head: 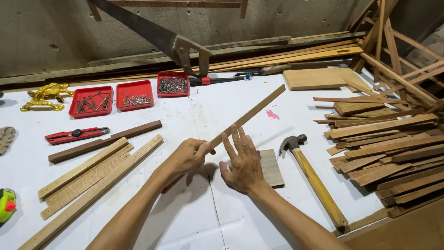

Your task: The person measures thin wood strips and small boards against a ruler on the workbench, marks them with a pencil, scores a board with a utility knife, sands a small board with a sanding block, and sorts through a pile of thin wood strips, holding pieces up to compare them.

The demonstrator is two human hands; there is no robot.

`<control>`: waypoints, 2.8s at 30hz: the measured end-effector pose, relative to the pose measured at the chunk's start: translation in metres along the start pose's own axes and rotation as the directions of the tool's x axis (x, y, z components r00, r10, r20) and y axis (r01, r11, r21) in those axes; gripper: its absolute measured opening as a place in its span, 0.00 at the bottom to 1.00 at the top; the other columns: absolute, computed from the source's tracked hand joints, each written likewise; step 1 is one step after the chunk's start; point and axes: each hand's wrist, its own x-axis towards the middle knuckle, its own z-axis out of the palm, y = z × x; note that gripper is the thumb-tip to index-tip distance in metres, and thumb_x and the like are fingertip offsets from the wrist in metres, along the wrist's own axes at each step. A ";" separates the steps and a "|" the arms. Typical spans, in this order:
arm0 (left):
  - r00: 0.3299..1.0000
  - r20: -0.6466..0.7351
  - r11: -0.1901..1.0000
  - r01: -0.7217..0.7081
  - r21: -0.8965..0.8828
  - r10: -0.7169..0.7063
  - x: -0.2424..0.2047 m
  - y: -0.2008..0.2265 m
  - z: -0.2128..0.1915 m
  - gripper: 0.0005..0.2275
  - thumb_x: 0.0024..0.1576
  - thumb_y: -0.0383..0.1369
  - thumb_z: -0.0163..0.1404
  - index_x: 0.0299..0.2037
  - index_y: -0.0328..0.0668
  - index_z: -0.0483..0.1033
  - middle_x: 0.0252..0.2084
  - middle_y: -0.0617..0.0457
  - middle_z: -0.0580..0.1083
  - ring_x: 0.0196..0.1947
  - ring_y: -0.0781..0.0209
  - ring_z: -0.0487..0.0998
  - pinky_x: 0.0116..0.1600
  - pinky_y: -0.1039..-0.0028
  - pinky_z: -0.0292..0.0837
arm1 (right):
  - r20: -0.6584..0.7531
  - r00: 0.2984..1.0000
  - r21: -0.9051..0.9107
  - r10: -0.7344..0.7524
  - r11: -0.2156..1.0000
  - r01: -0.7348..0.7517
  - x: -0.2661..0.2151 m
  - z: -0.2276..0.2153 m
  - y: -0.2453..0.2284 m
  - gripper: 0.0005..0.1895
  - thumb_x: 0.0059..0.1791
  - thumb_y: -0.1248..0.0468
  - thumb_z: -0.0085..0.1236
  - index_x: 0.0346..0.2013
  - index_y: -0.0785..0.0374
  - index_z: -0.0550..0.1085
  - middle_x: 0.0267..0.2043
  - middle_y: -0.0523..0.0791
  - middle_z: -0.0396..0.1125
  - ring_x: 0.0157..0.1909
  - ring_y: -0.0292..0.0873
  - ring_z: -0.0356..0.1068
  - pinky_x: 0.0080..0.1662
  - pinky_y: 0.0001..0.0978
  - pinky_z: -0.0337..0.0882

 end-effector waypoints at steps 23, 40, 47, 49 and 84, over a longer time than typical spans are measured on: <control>0.917 -0.337 0.971 0.163 -0.172 -0.214 -0.149 -0.047 -0.095 0.20 0.65 0.44 0.40 0.39 0.32 0.79 0.15 0.56 0.66 0.11 0.67 0.63 0.16 0.72 0.60 | -0.004 0.891 0.026 -0.453 0.891 0.453 0.079 0.029 -0.120 0.46 0.42 0.60 0.60 0.74 0.53 0.53 0.76 0.56 0.45 0.75 0.56 0.49 0.72 0.51 0.50; 0.783 -0.586 0.759 0.507 0.409 -0.207 -0.284 -0.079 -0.127 0.15 0.55 0.43 0.54 0.47 0.46 0.82 0.45 0.48 0.74 0.46 0.53 0.77 0.53 0.60 0.75 | 0.133 0.793 0.162 -0.595 0.802 0.574 0.080 0.098 -0.202 0.27 0.49 0.59 0.57 0.63 0.56 0.69 0.55 0.50 0.66 0.56 0.50 0.66 0.62 0.46 0.64; 0.819 -0.570 0.699 0.374 0.609 0.058 -0.281 -0.107 -0.118 0.14 0.54 0.40 0.58 0.45 0.40 0.80 0.43 0.49 0.74 0.43 0.54 0.76 0.51 0.62 0.75 | 0.069 0.816 0.251 -0.574 0.802 0.542 0.082 0.098 -0.212 0.21 0.46 0.60 0.61 0.53 0.60 0.73 0.64 0.53 0.64 0.69 0.57 0.58 0.66 0.47 0.59; 0.820 -0.568 0.687 0.373 0.623 0.070 -0.281 -0.106 -0.115 0.16 0.53 0.41 0.59 0.46 0.40 0.79 0.43 0.49 0.74 0.43 0.54 0.76 0.50 0.62 0.75 | 0.130 0.826 0.291 -0.548 0.818 0.497 0.085 0.106 -0.209 0.19 0.46 0.62 0.61 0.51 0.60 0.74 0.63 0.52 0.65 0.70 0.56 0.58 0.67 0.47 0.59; 0.820 -0.444 0.467 0.254 0.847 0.361 -0.234 -0.079 -0.091 0.26 0.50 0.42 0.60 0.57 0.44 0.70 0.54 0.42 0.70 0.56 0.48 0.69 0.61 0.57 0.60 | 0.284 0.821 0.339 -0.495 0.853 0.397 0.081 0.084 -0.187 0.36 0.46 0.58 0.61 0.67 0.62 0.61 0.71 0.55 0.54 0.73 0.54 0.52 0.70 0.48 0.52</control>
